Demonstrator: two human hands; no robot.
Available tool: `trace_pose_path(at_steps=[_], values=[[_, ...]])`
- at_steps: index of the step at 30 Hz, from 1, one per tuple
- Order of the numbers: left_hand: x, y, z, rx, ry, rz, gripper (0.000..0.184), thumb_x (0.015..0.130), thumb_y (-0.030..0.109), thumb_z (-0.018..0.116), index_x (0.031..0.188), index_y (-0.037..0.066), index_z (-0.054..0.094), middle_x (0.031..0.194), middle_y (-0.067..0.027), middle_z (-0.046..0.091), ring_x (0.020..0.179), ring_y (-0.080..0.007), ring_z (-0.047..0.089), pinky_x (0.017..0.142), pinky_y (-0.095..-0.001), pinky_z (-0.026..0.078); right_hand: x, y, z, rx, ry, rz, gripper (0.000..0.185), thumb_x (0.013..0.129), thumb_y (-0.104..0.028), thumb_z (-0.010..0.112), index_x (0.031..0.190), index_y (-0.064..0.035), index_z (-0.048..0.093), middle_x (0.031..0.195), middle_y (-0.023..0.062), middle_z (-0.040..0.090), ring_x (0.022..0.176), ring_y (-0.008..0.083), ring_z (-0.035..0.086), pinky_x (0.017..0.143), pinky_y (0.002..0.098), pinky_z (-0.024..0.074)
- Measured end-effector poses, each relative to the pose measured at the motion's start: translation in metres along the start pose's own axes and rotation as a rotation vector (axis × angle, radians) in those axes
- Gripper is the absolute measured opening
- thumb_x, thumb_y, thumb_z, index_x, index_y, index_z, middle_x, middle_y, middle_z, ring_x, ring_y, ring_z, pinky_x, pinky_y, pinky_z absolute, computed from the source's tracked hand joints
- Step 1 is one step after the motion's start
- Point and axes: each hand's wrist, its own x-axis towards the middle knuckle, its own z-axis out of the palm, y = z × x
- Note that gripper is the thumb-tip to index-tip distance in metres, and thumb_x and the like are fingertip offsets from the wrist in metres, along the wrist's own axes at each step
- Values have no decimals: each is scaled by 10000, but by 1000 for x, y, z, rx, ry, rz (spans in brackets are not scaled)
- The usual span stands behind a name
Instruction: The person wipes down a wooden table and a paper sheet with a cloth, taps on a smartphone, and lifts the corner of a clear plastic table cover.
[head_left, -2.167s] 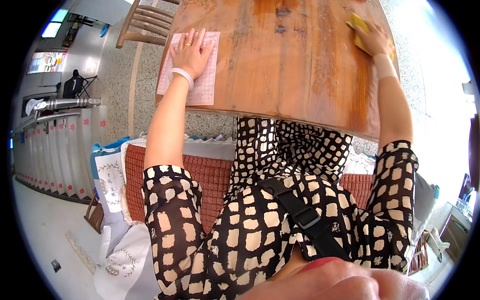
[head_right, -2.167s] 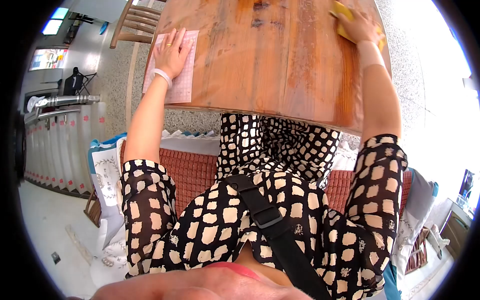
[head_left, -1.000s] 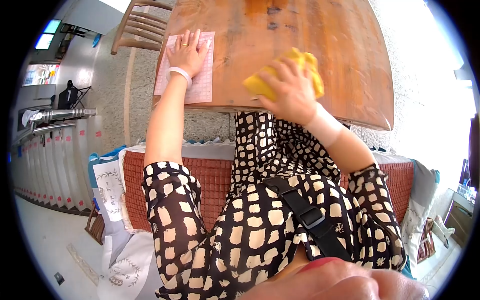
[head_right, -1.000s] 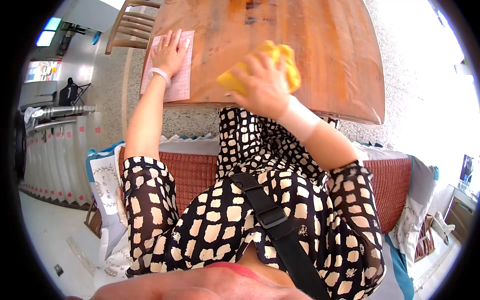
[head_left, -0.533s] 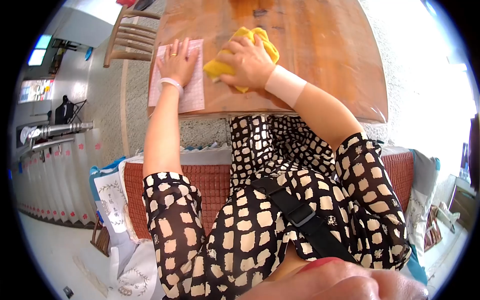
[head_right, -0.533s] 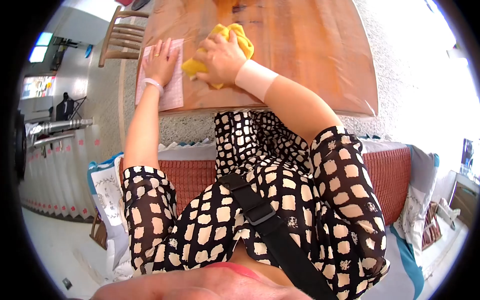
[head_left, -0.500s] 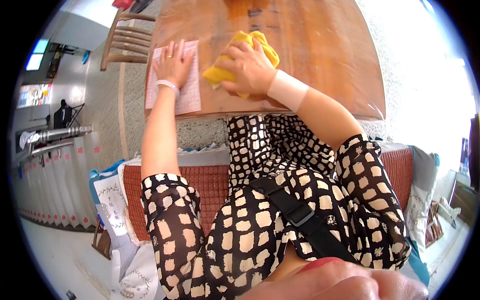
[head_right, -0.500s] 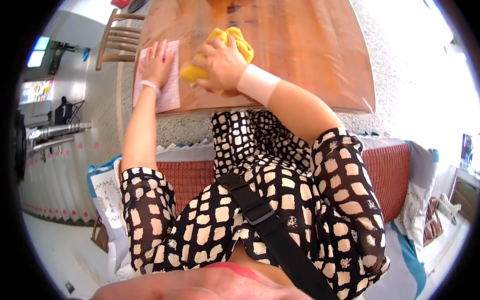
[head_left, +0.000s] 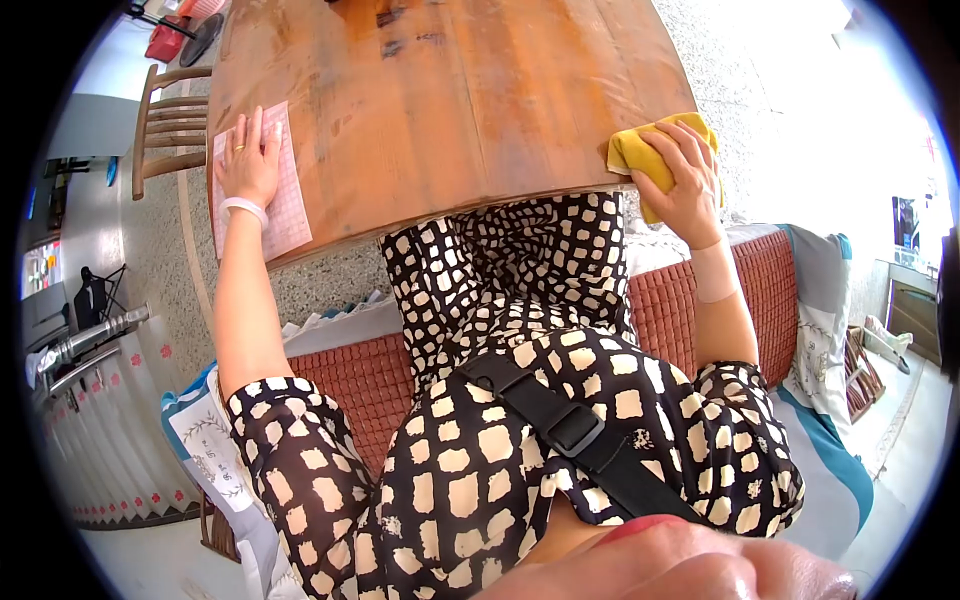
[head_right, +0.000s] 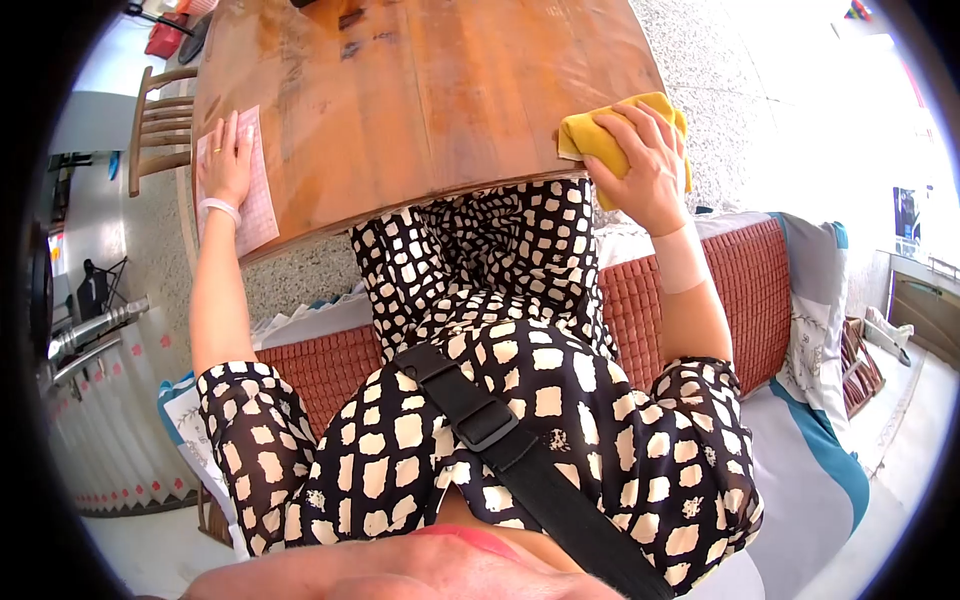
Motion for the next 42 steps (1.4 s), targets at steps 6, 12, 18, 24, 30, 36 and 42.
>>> trace_pose_path(at_steps=[6,12,18,24,30,36,42], values=[[0,-4,4,12,14,12,561,951,553,335,1465,338,271,1534,-26,265,1414,-257,232,1109,-583,134,3,-4,1,-99,-57,55,442,739,-354,689,1139,-177,618,1195,43,561,1175,273,475,1019,450,317],[0,-3,2,-11,20,22,560,948,556,339,1459,333,287,1528,-32,277,1412,-260,236,1102,-592,142,43,39,21,-152,-99,61,488,769,-461,615,1166,-178,616,1215,47,562,1194,264,471,1010,468,321],[0,2,-1,-2,1,-2,583,935,591,326,1454,328,299,1531,-27,272,1413,-252,234,1105,-588,146,75,40,42,-188,-48,208,508,781,-493,586,1190,-192,601,1264,69,538,1208,305,456,961,563,344],[0,2,-1,8,-2,0,603,931,610,304,1456,313,304,1532,-23,270,1413,-254,230,1101,-593,151,29,6,20,-162,-77,129,482,780,-422,618,1197,-185,583,1255,73,517,1218,313,423,1000,517,325],[-3,2,0,-1,23,13,594,936,592,323,1455,302,313,1524,-38,287,1407,-266,245,1088,-603,162,14,-21,8,-52,-55,59,459,739,-342,682,1154,-160,608,1223,55,541,1193,301,440,997,494,315],[-8,8,-9,22,-1,2,583,947,563,335,1456,279,319,1523,-50,289,1404,-276,250,1090,-590,167,75,8,31,-109,-143,71,486,755,-414,657,1172,-169,610,1215,54,556,1175,291,467,974,507,334],[-13,9,-12,-22,45,28,570,942,519,398,1449,269,332,1508,-67,312,1398,-295,256,1090,-599,167,172,43,81,-176,-145,213,530,776,-508,582,1233,-240,591,1314,60,522,1268,304,411,1010,591,300]])
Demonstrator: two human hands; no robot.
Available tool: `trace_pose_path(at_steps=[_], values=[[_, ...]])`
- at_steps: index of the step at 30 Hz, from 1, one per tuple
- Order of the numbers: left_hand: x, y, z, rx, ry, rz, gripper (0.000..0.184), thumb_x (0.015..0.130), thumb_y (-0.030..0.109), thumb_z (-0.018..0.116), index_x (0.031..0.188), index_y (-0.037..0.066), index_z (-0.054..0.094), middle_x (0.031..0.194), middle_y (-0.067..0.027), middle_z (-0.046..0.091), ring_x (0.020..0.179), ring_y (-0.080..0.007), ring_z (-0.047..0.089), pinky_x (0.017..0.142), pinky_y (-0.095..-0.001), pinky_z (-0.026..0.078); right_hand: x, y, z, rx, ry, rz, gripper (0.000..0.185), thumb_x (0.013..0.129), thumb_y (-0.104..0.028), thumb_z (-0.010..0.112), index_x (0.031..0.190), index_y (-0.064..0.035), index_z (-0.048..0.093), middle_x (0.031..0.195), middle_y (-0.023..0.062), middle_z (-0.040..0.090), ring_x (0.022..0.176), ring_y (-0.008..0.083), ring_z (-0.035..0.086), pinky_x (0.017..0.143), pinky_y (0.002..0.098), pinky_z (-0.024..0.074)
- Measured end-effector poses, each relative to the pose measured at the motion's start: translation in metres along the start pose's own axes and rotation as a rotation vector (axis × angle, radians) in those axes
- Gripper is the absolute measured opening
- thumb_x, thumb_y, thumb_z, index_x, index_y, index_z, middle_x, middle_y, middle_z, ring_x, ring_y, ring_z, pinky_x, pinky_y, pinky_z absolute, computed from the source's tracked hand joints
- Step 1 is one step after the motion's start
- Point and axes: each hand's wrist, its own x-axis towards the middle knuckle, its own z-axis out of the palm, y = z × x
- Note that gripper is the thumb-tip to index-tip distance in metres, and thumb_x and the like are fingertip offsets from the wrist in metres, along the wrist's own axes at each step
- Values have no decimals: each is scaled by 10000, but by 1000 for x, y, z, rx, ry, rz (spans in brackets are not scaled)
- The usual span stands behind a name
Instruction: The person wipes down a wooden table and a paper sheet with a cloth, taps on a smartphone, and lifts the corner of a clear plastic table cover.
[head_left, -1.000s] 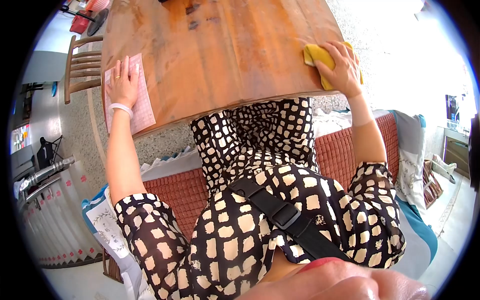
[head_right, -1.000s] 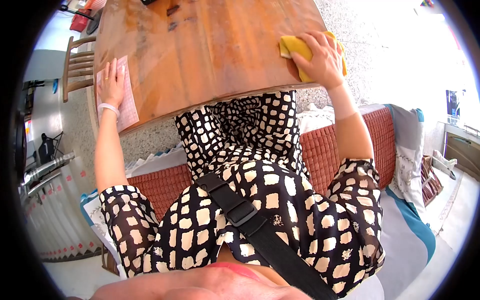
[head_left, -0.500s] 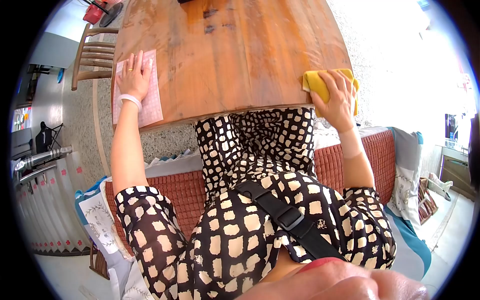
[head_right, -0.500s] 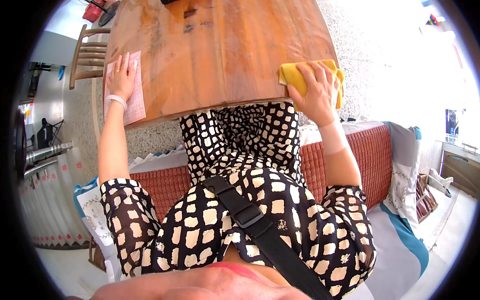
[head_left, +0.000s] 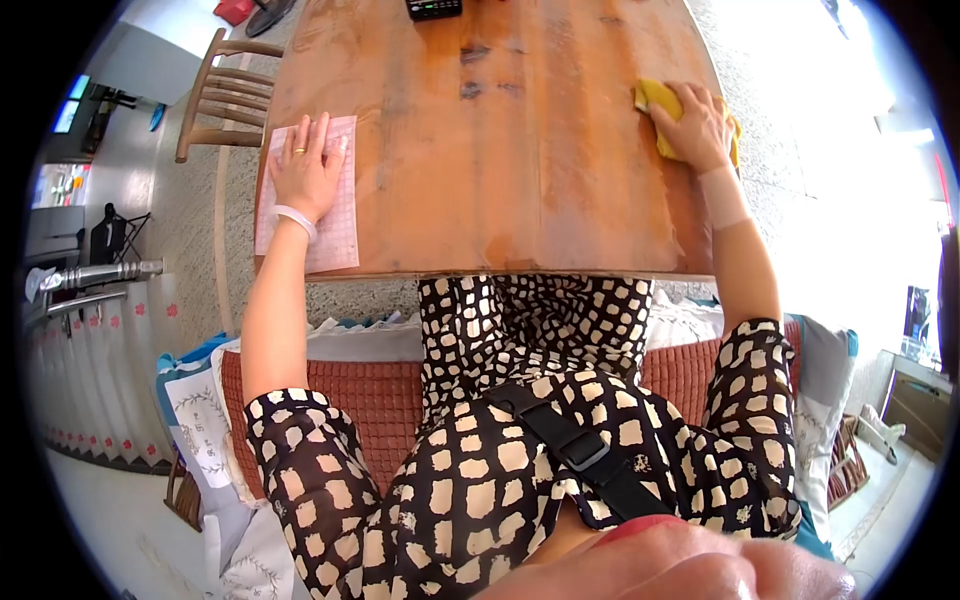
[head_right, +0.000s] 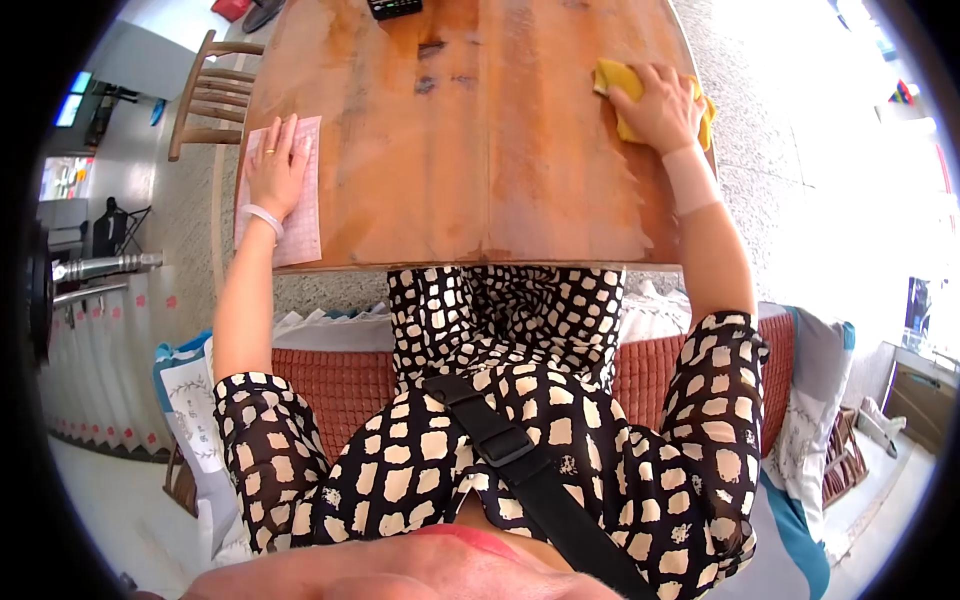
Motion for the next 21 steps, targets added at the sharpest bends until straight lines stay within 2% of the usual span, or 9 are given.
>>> trace_pose_path(at_steps=[5,11,15,21], values=[[-1,0,-2,-17,12,10,564,938,513,411,1439,262,352,1507,-75,312,1396,-300,256,1087,-604,161,70,2,25,-55,-55,147,582,780,-588,515,1279,-293,560,1385,35,470,1301,347,366,1032,625,263],[-2,3,-5,-76,7,-4,571,928,511,426,1433,252,365,1505,-73,316,1397,-297,253,1078,-619,151,112,-6,26,-89,-85,243,624,778,-594,497,1334,-311,505,1428,27,432,1336,341,337,1061,605,239],[0,2,-1,-72,13,-7,575,923,522,425,1432,262,366,1505,-69,320,1399,-297,250,1081,-616,149,110,-3,23,-90,-127,246,631,783,-593,497,1347,-310,489,1440,32,417,1343,342,329,1052,603,263],[3,4,-2,-34,-35,-52,591,921,559,391,1440,280,348,1516,-57,300,1408,-281,235,1101,-590,137,60,-4,16,-77,-88,159,587,809,-563,505,1324,-281,516,1398,50,454,1316,340,359,1034,592,294]])
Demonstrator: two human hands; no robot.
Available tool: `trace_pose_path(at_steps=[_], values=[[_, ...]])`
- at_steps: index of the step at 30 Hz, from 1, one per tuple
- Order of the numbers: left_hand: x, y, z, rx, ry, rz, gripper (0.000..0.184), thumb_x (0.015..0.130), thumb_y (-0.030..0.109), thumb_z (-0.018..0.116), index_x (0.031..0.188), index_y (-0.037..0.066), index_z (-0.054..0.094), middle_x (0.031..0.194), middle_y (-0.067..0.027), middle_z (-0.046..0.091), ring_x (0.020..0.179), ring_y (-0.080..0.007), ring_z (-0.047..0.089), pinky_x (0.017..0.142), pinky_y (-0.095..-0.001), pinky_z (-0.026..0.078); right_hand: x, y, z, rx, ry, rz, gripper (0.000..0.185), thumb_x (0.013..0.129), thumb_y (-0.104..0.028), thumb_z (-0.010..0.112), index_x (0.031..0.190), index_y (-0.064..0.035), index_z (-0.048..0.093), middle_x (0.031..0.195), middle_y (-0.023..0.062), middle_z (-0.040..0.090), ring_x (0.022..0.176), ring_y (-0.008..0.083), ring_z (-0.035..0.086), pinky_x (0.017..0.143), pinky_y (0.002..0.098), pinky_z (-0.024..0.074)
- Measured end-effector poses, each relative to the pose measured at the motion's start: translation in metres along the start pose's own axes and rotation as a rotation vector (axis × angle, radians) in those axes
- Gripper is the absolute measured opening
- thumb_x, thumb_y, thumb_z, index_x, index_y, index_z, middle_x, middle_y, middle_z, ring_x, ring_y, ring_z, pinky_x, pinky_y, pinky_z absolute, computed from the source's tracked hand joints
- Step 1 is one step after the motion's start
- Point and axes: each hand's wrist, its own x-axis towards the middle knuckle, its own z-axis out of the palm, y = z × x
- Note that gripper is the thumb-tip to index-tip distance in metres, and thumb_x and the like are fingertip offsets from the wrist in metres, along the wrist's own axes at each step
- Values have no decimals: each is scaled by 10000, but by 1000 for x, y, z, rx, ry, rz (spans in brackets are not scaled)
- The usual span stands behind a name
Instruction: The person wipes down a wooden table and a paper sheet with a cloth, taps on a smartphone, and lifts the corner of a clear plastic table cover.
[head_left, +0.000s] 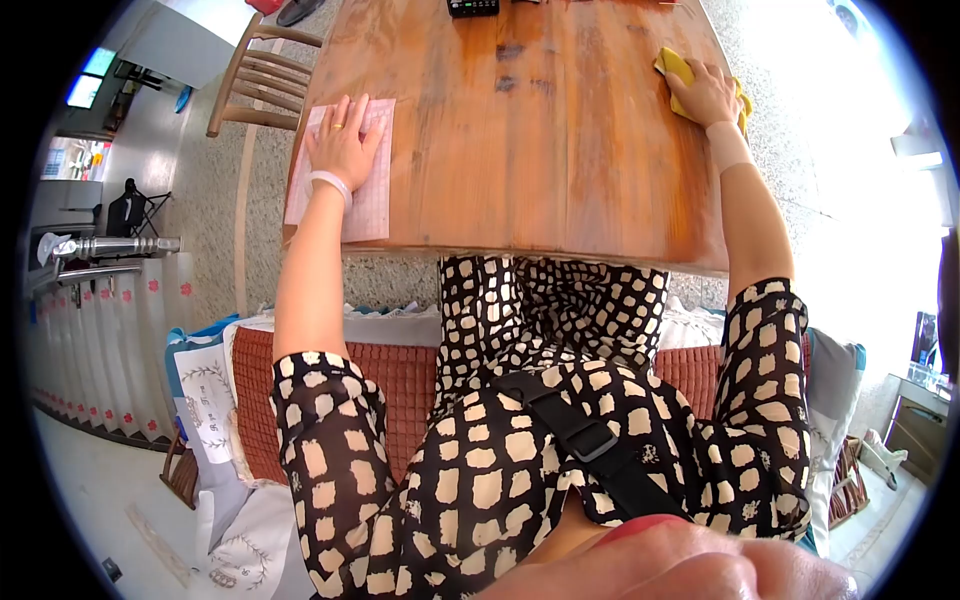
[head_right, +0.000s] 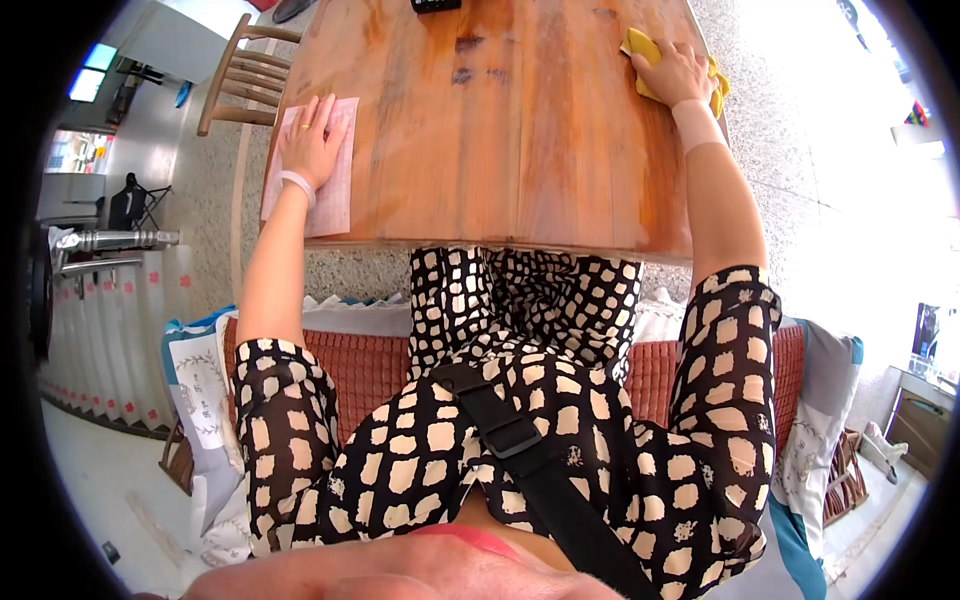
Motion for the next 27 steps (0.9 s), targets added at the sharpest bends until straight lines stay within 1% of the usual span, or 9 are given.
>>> trace_pose_path(at_steps=[3,7,9,11,15,19,20,24,27], values=[[2,2,-1,26,-34,-21,599,925,572,362,1451,288,323,1529,-48,273,1416,-270,216,1110,-582,129,-44,-3,-10,21,11,-58,571,810,-548,519,1308,-269,530,1367,59,479,1295,340,379,1027,586,306],[3,1,3,66,-14,-8,592,934,576,333,1456,298,301,1529,-62,273,1410,-288,233,1087,-582,174,-111,-8,-20,35,51,-234,535,818,-507,530,1258,-204,564,1316,88,513,1261,300,415,983,558,354],[4,3,0,80,-53,-21,607,937,586,308,1467,294,276,1538,-58,250,1419,-285,209,1095,-586,159,-145,-16,-29,66,45,-324,518,810,-473,559,1228,-169,575,1274,97,531,1226,283,438,967,563,358],[5,3,2,85,-72,-31,622,937,596,292,1475,286,260,1545,-55,232,1426,-282,192,1099,-589,148,-172,-24,-26,137,104,-451,517,774,-450,605,1210,-173,582,1244,102,538,1190,302,453,963,594,340],[5,3,3,82,-72,-41,646,933,608,288,1479,265,258,1547,-51,228,1429,-277,182,1102,-591,141,-207,-70,-34,269,141,-632,486,742,-429,638,1157,-177,604,1222,101,544,1192,306,453,978,595,312],[4,8,-6,77,-128,-57,654,932,600,280,1488,259,235,1555,-32,206,1434,-255,169,1113,-591,130,-206,-119,-33,385,97,-810,465,737,-433,647,1124,-176,620,1202,87,555,1189,305,450,972,577,315],[4,7,-6,70,-119,-53,653,932,601,284,1486,258,243,1554,-33,210,1433,-256,172,1113,-591,130,-202,-128,-36,354,122,-843,464,738,-407,668,1135,-170,628,1181,62,568,1158,299,474,979,492,342],[1,7,-4,54,-89,-41,648,930,600,299,1478,255,269,1549,-37,225,1430,-260,182,1111,-590,132,-159,-152,-21,318,100,-874,454,770,-416,649,1159,-183,624,1187,54,575,1135,290,488,980,471,349],[-1,9,-7,46,-58,-30,639,929,589,324,1467,244,300,1537,-45,258,1421,-263,208,1105,-578,139,-118,-163,-7,366,121,-854,482,782,-493,607,1153,-185,628,1214,63,567,1168,289,479,994,554,315]])
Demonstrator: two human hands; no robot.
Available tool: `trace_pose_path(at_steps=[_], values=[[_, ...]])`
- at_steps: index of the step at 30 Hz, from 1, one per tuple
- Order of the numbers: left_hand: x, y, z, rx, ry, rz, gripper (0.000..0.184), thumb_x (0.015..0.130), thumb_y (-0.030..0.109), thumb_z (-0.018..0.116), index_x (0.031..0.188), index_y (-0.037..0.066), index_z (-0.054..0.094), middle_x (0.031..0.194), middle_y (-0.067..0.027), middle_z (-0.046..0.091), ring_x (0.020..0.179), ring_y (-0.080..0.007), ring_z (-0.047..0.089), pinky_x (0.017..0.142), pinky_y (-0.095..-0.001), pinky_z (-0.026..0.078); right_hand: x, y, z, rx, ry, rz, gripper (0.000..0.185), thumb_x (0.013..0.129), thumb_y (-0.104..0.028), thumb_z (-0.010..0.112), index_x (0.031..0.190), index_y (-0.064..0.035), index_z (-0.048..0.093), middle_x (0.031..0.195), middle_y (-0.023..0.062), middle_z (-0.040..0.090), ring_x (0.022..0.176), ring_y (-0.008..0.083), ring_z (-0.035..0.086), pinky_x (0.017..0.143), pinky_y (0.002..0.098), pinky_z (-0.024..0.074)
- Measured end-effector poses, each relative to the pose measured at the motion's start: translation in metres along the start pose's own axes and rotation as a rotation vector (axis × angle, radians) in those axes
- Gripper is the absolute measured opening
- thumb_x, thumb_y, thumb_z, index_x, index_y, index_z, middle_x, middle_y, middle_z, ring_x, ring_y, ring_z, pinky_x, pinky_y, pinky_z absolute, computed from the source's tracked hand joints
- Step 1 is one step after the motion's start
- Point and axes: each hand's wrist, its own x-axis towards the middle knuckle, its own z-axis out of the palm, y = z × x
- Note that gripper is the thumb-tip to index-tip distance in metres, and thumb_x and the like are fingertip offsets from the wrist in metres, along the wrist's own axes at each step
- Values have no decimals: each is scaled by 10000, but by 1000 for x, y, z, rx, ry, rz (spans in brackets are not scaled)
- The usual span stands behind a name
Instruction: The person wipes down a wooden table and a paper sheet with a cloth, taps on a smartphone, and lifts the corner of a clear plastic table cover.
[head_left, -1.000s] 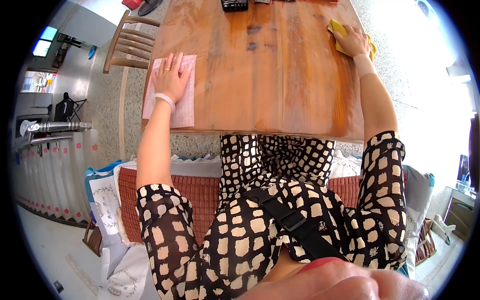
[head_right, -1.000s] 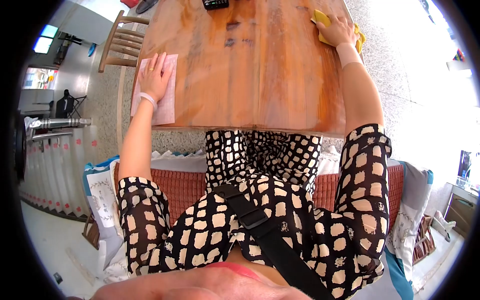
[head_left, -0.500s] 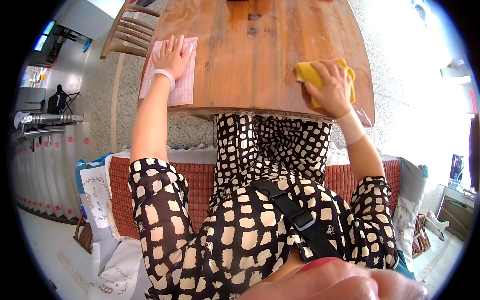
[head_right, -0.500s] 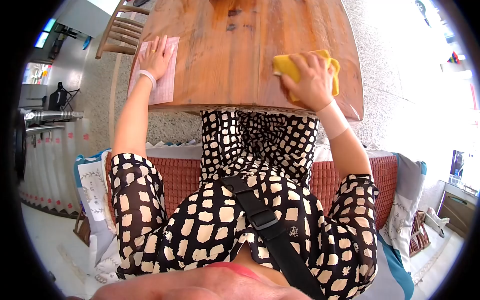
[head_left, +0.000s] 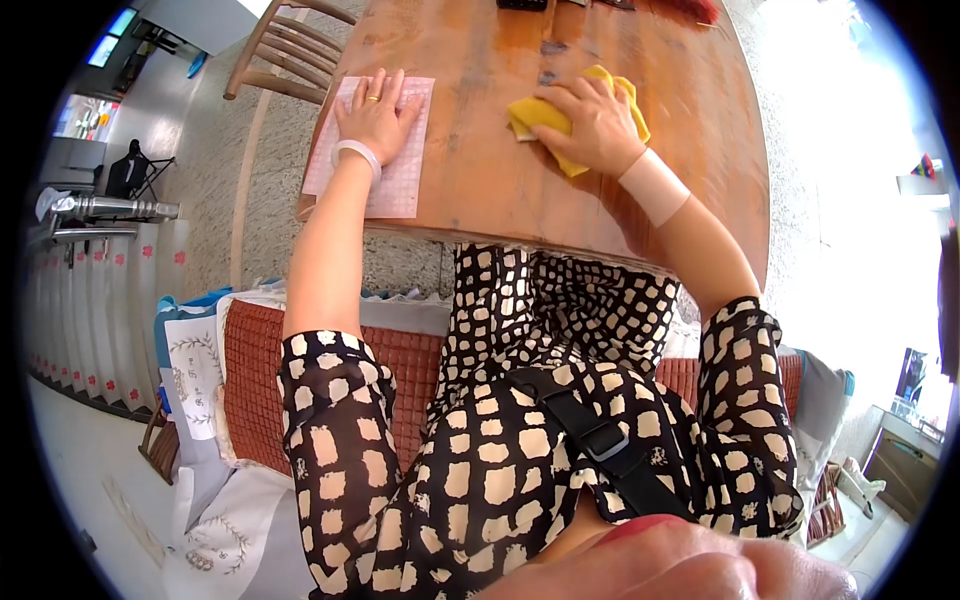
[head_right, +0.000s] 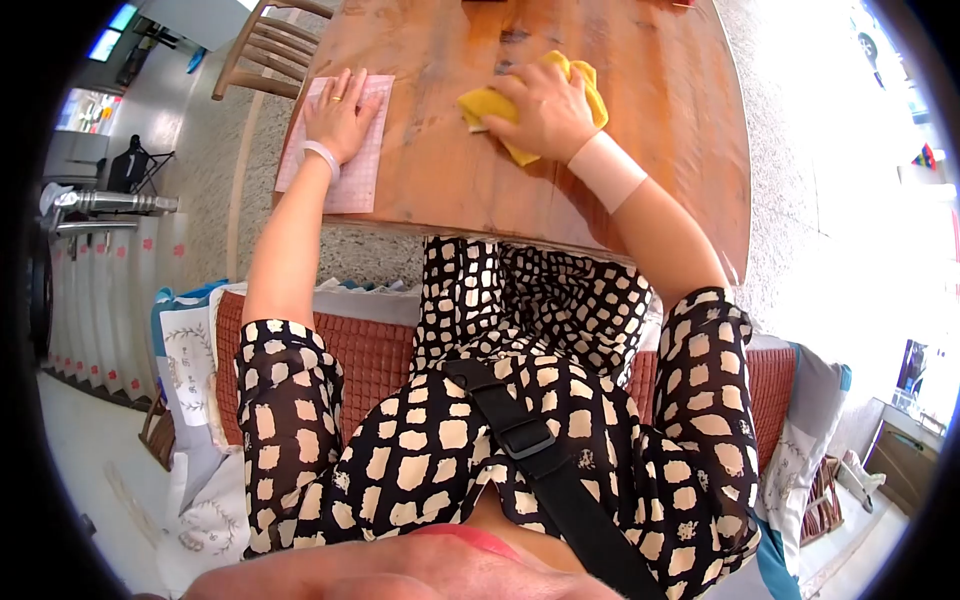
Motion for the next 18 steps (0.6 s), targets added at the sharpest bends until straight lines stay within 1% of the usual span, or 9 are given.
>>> trace_pose_path(at_steps=[2,4,5,8,9,12,13,16,18], values=[[-1,0,2,10,39,7,625,930,574,352,1456,236,329,1523,-52,294,1410,-265,240,1094,-562,161,19,13,-6,38,-78,39,462,808,-479,581,1163,-186,624,1171,81,596,1145,301,512,991,514,355],[-2,0,1,-14,41,6,627,929,571,362,1452,225,338,1521,-68,294,1409,-277,238,1097,-561,151,42,35,-6,124,-138,68,446,818,-464,573,1163,-187,625,1138,89,612,1092,319,552,970,477,402],[-3,1,-1,-25,39,5,626,929,569,365,1451,224,340,1520,-72,295,1408,-281,238,1097,-563,149,56,55,3,270,-178,137,503,822,-439,590,1272,-219,543,1089,112,624,992,326,606,889,424,478],[-5,3,-6,-60,34,1,623,928,561,378,1448,219,346,1519,-84,294,1408,-289,233,1099,-568,141,88,70,-19,-123,-242,72,619,833,-337,613,1402,-267,377,1064,120,621,906,320,636,796,410,518],[-6,3,-7,-72,32,-2,622,928,558,383,1446,217,348,1519,-87,293,1408,-292,231,1100,-570,138,94,101,3,-190,-80,-104,742,840,-207,614,1463,-333,232,956,151,629,845,327,640,709,445,506],[-6,4,-8,-84,27,-4,618,928,550,393,1443,211,355,1520,-88,289,1410,-289,226,1104,-569,132,112,103,-5,-264,-289,17,835,811,-209,654,1475,-369,175,947,170,615,853,332,637,723,433,508],[-6,4,-8,-81,30,-3,617,929,548,394,1443,210,356,1520,-88,288,1410,-289,224,1105,-568,132,116,110,2,-288,-238,-69,899,793,-224,678,1481,-389,124,979,184,599,875,350,631,738,430,507],[-7,3,-6,-71,40,5,614,930,544,396,1442,207,358,1520,-89,288,1411,-288,221,1107,-564,133,124,105,3,-368,-303,-95,904,790,-239,685,1481,-396,123,1033,166,587,899,357,627,762,432,508],[-7,2,-4,-69,55,12,613,930,541,398,1442,204,358,1518,-89,291,1410,-287,223,1108,-561,134,129,116,15,-430,-284,-151,858,824,-249,652,1485,-382,122,1052,160,595,895,354,632,762,415,519]])
